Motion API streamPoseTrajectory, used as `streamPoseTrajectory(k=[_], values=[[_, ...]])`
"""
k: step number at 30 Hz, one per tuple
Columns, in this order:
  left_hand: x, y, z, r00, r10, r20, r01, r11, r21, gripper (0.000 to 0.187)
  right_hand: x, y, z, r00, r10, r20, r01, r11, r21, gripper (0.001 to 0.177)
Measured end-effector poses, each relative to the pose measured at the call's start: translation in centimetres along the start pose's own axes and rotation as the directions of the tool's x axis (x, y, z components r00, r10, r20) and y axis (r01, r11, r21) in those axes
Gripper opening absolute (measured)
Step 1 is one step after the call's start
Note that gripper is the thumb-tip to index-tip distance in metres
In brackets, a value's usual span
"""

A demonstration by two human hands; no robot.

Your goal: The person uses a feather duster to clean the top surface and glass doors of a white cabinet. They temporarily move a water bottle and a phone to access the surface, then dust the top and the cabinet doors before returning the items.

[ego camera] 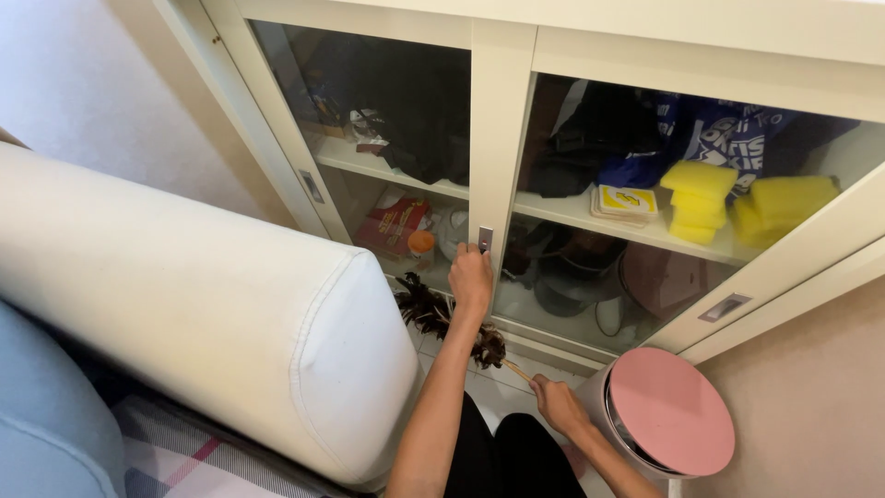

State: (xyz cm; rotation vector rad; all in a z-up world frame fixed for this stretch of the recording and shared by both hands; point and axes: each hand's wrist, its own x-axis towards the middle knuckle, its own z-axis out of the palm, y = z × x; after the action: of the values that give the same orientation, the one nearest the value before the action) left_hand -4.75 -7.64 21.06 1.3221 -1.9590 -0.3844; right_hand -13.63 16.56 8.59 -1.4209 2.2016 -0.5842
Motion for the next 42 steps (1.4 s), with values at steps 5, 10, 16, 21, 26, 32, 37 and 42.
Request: streamPoseTrajectory(k=[5, 10, 16, 21, 26, 32, 37, 42], values=[[0.1, -0.3, -0.7, 0.999, 0.014, 0.041, -0.013, 1.000, -0.022, 0.024, 0.2, 0.2, 0.2, 1.000, -0.020, 0.000, 0.020, 1.000, 0.004, 0.028], [0.3, -1.1, 1.1, 0.998, 0.046, 0.037, -0.045, 0.999, -0.025, 0.021, -0.6, -0.7, -0.2, 0.997, -0.050, -0.050, 0.050, 0.999, 0.003, 0.028], [-1.3, 4.9, -9.6, 0.996, 0.082, -0.028, -0.083, 0.996, -0.029, 0.041, -2.2, -1.0, -0.9, 0.998, -0.063, -0.024, 0.064, 0.997, 0.044, 0.027], [-4.1, 11.9, -24.4, 0.931, 0.229, -0.284, -0.248, 0.968, -0.031, 0.024, -4.1, -4.7, -3.0, 0.990, -0.118, -0.084, 0.119, 0.993, 0.013, 0.032], [-6.2, 14.9, -33.3, 0.857, 0.233, -0.460, -0.306, 0.948, -0.088, 0.016, -3.7, -12.7, -7.1, 0.978, -0.180, -0.102, 0.193, 0.971, 0.143, 0.044], [-2.9, 15.2, -40.2, 0.883, 0.115, -0.455, -0.083, 0.992, 0.090, 0.017, 2.1, -24.9, -17.6, 0.877, -0.406, -0.258, 0.433, 0.900, 0.055, 0.045], [-1.1, 15.8, -42.0, 0.977, -0.093, -0.194, 0.139, 0.961, 0.240, 0.022, 7.2, -36.5, -26.3, 0.867, -0.450, -0.214, 0.433, 0.893, -0.120, 0.048], [0.3, 16.8, -43.6, 0.989, -0.131, -0.067, 0.144, 0.958, 0.248, 0.020, 9.4, -45.3, -31.4, 0.951, -0.212, 0.225, 0.290, 0.866, -0.408, 0.071]])
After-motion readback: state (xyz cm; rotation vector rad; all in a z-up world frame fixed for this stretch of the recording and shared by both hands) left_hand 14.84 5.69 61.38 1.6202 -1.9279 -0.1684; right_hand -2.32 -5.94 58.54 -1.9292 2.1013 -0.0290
